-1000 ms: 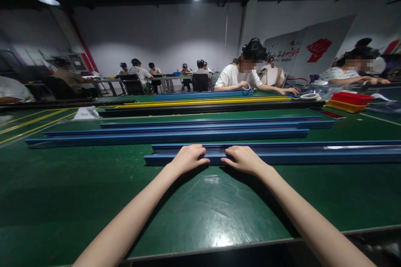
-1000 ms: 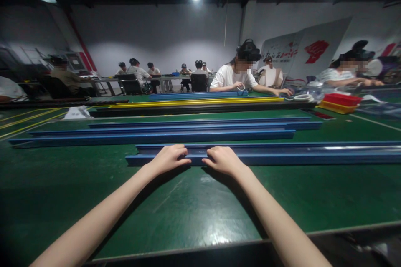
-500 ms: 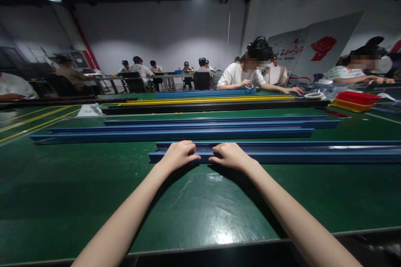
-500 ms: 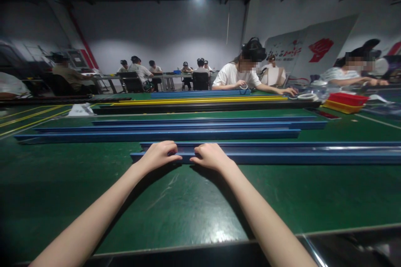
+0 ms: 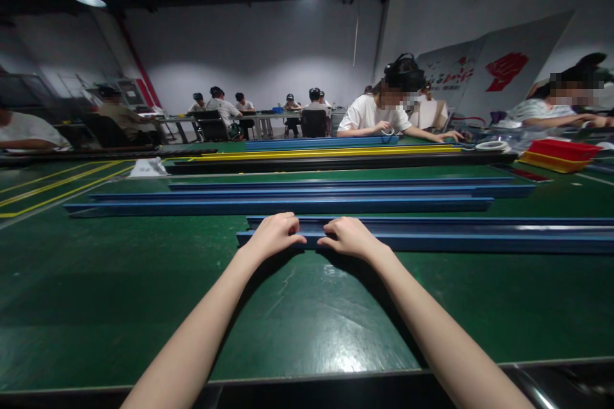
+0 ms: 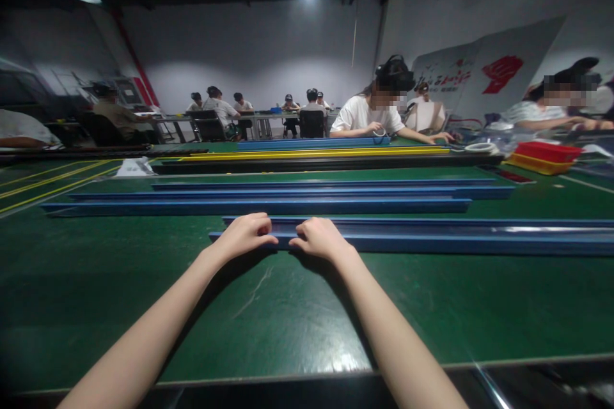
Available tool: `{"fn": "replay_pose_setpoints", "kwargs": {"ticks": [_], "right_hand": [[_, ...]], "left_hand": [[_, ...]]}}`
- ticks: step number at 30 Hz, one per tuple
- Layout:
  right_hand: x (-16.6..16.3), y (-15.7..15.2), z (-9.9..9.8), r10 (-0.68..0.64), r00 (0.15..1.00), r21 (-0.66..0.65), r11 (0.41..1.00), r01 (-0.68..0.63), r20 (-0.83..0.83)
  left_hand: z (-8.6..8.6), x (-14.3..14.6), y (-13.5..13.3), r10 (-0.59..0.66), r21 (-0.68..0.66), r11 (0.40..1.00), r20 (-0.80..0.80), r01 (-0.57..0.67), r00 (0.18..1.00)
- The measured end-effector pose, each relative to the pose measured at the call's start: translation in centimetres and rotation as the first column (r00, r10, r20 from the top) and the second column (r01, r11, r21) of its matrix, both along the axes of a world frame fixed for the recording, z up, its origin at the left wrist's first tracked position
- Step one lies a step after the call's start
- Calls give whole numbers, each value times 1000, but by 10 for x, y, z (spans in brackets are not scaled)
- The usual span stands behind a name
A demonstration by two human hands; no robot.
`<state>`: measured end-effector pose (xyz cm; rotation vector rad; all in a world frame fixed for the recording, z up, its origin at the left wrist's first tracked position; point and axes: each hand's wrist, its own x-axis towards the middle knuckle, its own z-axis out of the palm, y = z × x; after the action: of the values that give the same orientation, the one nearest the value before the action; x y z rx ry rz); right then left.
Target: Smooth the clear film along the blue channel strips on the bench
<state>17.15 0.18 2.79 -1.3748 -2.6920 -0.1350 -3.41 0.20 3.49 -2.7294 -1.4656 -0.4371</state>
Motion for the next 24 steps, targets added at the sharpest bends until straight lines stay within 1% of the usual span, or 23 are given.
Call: {"fn": "replay_pose_setpoints", "kwargs": {"ticks": [4,10,17,24], "right_hand": [[-2,-2,-3,-20,1000,10,1000,20,-18],[-5,-5,-5,-37,999,52,998,38,-12],[-3,-10,-5,-12,1000,79,997,14,-21],[0,-11,-6,-20,999,83,996,23,-41]], "left_hand": [[-1,0,1,-16,-2,1000,-2,16,1000],[-6,0,2,-77,28,997,24,76,997],[-8,0,-1,-84,-2,996,80,84,993],[-8,-1,-1,-64,-53,996,78,68,995]]}}
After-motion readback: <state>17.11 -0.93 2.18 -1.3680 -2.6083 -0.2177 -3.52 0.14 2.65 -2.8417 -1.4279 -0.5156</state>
